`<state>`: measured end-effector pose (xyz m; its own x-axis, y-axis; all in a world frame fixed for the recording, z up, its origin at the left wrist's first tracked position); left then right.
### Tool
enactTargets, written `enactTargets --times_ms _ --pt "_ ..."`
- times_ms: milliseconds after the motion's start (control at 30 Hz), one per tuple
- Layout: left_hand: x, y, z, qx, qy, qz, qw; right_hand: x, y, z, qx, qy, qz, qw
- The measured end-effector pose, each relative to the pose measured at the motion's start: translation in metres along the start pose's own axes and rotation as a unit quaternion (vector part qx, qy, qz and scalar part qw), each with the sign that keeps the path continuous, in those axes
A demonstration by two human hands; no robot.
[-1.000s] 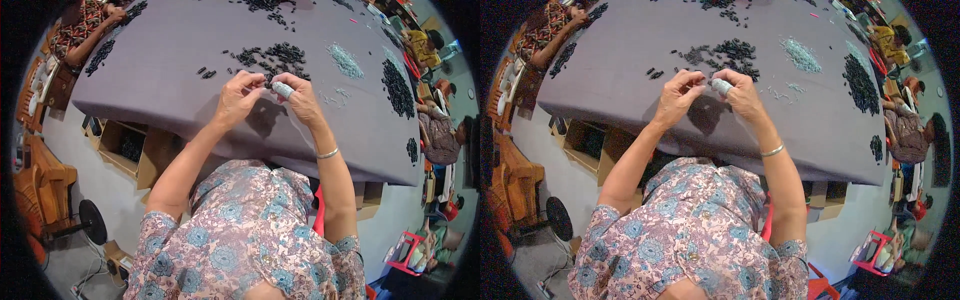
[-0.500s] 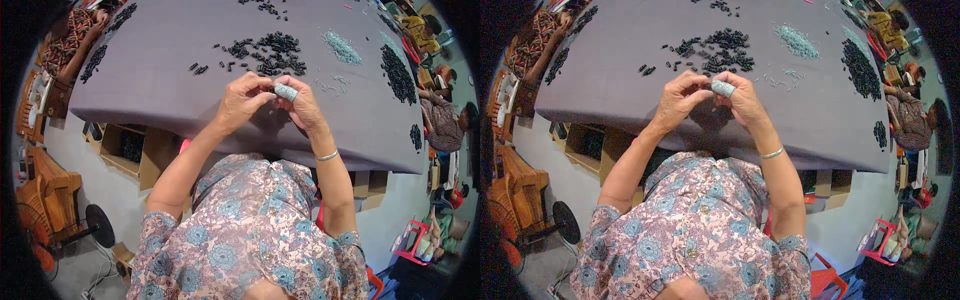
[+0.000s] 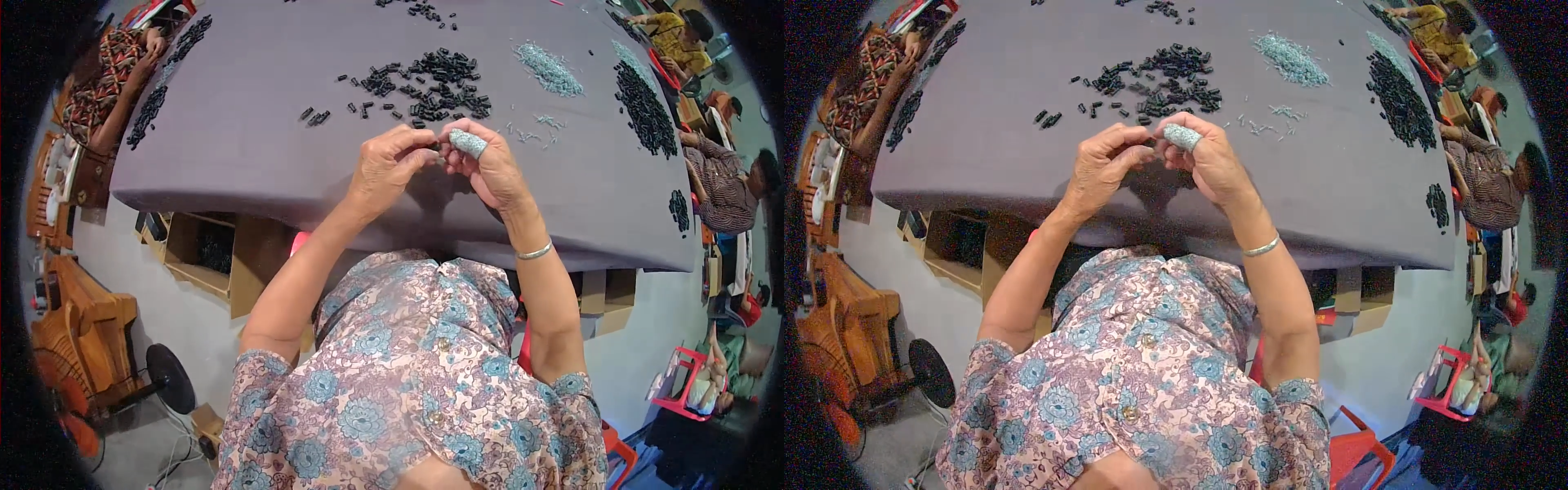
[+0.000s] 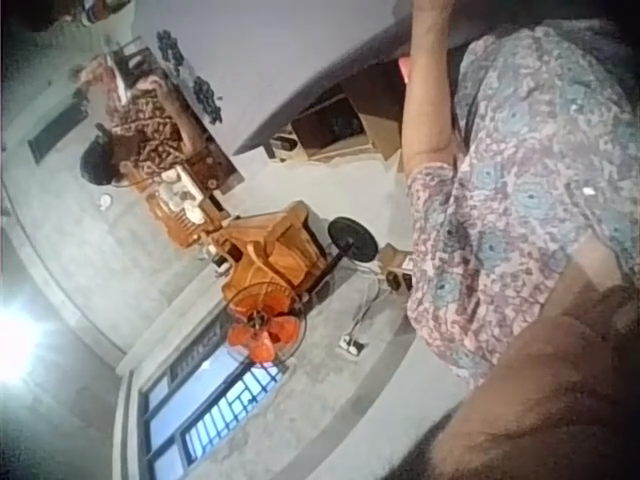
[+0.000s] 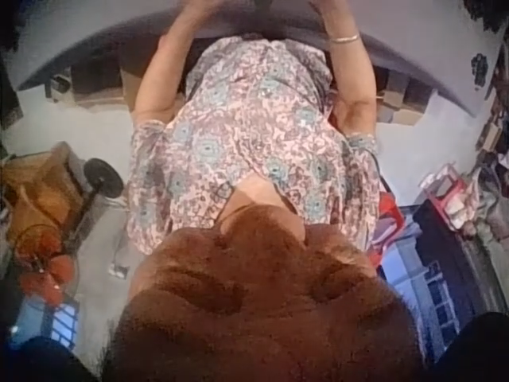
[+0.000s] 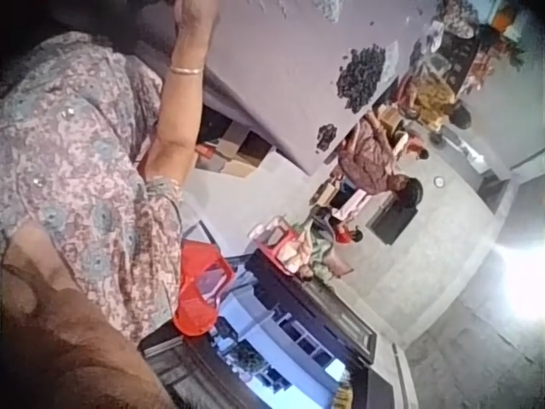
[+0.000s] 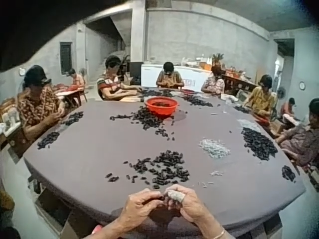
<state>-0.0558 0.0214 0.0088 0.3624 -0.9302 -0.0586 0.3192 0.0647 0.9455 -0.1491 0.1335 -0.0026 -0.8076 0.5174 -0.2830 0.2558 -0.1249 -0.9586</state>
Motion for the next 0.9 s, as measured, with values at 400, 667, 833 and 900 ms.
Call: enactTargets --times_ms 400,667,833,900 --pt "0.000 -0.004 0.000 0.005 -0.007 -0.002 1.000 0.002 0.000 -0.001 0.035 0.013 -0.063 0.997" --pt "0.003 -0.007 0.001 0.066 -0.006 -0.069 0.995 0.003 0.001 -0.001 0.036 0.003 -0.079 0.996" --pt "0.002 -0.015 -0.001 0.099 0.021 -0.173 0.980 -0.003 0.005 -0.001 0.029 -0.007 -0.061 0.998" --pt "0.003 -0.023 -0.004 0.111 0.058 -0.191 0.974 -0.003 0.005 -0.002 0.049 0.011 -0.049 0.998"
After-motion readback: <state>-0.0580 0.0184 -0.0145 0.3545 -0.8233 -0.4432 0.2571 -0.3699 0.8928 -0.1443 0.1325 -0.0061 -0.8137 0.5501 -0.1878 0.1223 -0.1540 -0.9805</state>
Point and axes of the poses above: each hand's wrist, its own z-axis towards the middle knuckle, its own x-axis out of the back of the hand, y = z × x, the point moved 6 cm from there along z, towards the middle knuckle, and after that the axes turned 9 degrees about -z, right-handed, at the moved point
